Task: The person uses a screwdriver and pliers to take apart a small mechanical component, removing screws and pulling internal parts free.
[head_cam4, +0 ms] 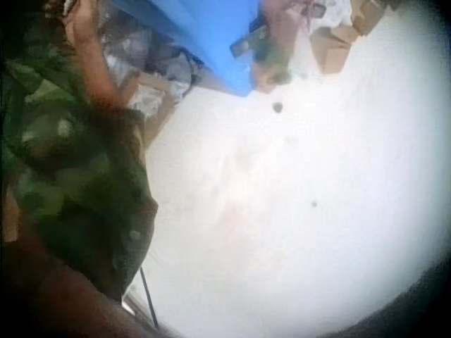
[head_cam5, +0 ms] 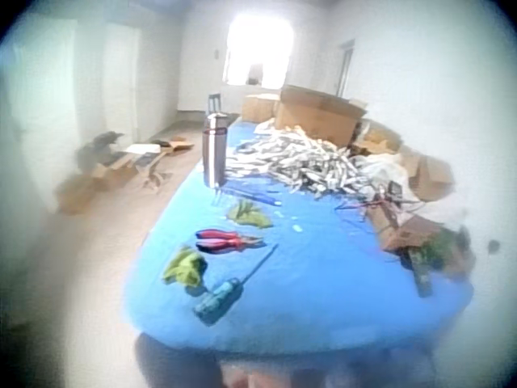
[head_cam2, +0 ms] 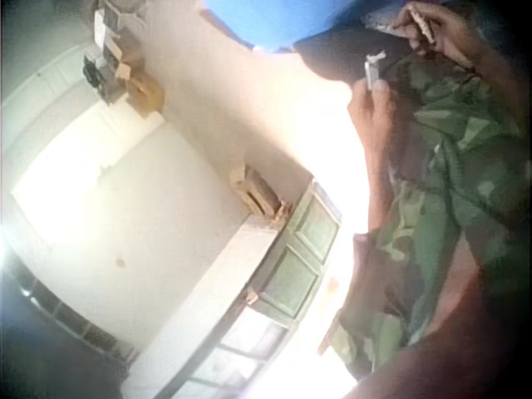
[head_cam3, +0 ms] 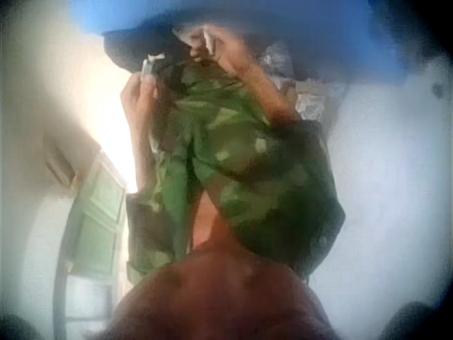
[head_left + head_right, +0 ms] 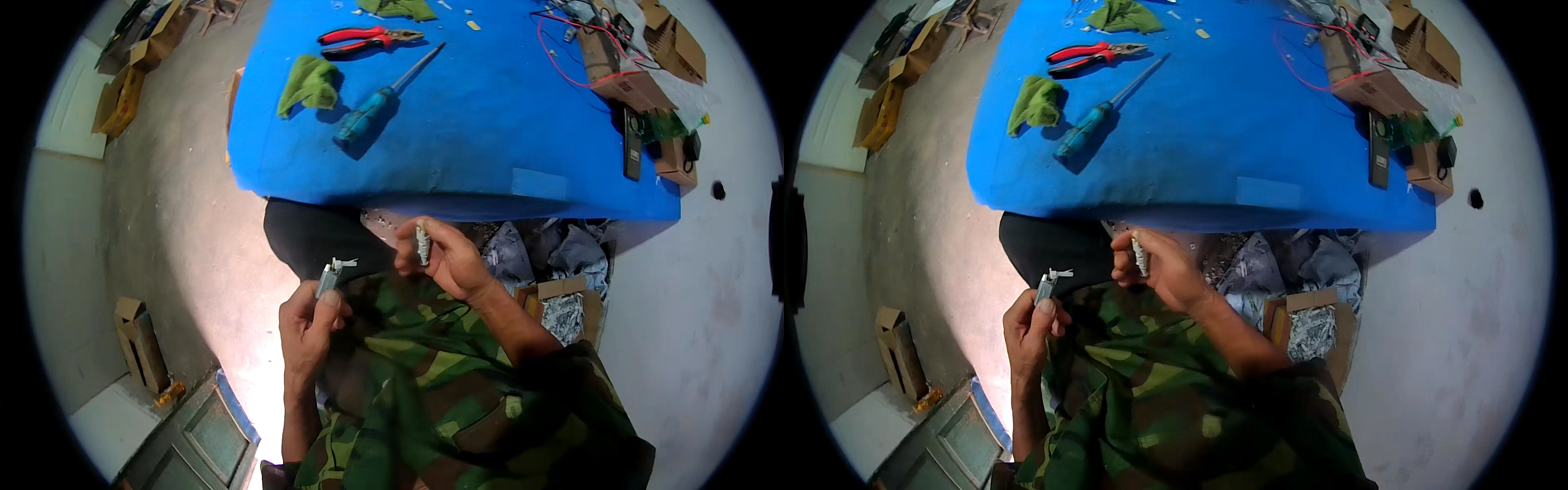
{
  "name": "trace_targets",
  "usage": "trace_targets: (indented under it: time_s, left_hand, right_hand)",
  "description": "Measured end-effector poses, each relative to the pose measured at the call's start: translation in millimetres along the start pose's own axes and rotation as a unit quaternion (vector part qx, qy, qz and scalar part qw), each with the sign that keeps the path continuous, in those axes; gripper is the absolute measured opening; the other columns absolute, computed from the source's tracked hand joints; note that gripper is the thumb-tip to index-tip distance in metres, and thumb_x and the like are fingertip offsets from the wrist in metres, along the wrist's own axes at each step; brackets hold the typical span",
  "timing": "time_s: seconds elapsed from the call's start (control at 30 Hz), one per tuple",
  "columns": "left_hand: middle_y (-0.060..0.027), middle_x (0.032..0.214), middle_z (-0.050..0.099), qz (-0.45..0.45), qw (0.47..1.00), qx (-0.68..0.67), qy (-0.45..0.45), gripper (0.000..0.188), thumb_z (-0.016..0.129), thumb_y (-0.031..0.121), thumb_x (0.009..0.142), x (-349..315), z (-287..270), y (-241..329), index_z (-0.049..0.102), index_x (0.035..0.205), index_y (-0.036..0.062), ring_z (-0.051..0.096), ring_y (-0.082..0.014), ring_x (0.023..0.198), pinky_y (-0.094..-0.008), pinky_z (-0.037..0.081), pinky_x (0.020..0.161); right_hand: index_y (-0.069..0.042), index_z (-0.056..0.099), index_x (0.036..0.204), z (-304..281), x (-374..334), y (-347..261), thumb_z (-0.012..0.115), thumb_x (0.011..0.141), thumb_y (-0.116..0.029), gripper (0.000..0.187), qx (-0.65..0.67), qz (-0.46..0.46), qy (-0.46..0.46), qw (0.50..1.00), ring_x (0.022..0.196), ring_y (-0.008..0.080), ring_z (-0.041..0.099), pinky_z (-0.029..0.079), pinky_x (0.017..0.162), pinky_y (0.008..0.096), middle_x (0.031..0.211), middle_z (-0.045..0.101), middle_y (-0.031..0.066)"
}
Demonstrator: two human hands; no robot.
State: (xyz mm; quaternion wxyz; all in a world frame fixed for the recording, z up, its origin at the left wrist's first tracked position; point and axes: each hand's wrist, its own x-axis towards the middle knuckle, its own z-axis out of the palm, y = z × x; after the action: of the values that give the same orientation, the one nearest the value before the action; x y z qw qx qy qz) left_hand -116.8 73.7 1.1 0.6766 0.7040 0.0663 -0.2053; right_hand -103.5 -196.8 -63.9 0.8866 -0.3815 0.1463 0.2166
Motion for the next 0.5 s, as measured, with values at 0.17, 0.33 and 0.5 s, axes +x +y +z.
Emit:
trace_targets:
  time_s: [0.17, 0.33, 0.5]
  left_hand:
    - [-0.0032, 0.079, 0.069, 0.009, 1.000, 0.015, -0.009, 0.034, 0.066, 0.033, 0.108, 9, 2, -3, 0.068, 0.097, 0.0011, 0.058, -0.0075, 0.069, -0.0251, 0.046, 0.064]
    - [-0.0060, 0.081, 0.071, 0.010, 1.000, 0.022, -0.013, 0.032, 0.066, 0.032, 0.108, 14, 6, -1, 0.068, 0.097, 0.0011, 0.059, -0.0083, 0.069, -0.0249, 0.047, 0.064]
    - [-0.0065, 0.078, 0.071, 0.014, 0.999, 0.036, -0.010, 0.033, 0.066, 0.033, 0.107, 16, 11, 0, 0.068, 0.096, 0.0024, 0.060, -0.0093, 0.066, -0.0259, 0.048, 0.062]
  right_hand:
    - [0.001, 0.061, 0.137, -34, -18, -5, 0.038, 0.115, -0.038, 0.050, 0.148, 0.005, -0.006, 0.989, 0.102, 0.0334, 0.075, 0.060, 0.097, 0.0512, 0.111, 0.074, 0.0169]
    - [0.000, 0.061, 0.137, -36, -29, -13, 0.046, 0.113, -0.037, 0.047, 0.112, -0.009, 0.021, 0.993, 0.109, 0.0261, 0.069, 0.057, 0.097, 0.0466, 0.116, 0.071, 0.0119]
    - [0.002, 0.059, 0.142, -57, -31, -3, 0.046, 0.112, -0.026, 0.043, 0.152, -0.032, 0.011, 0.988, 0.114, 0.0303, 0.072, 0.056, 0.103, 0.0527, 0.120, 0.074, 0.0192]
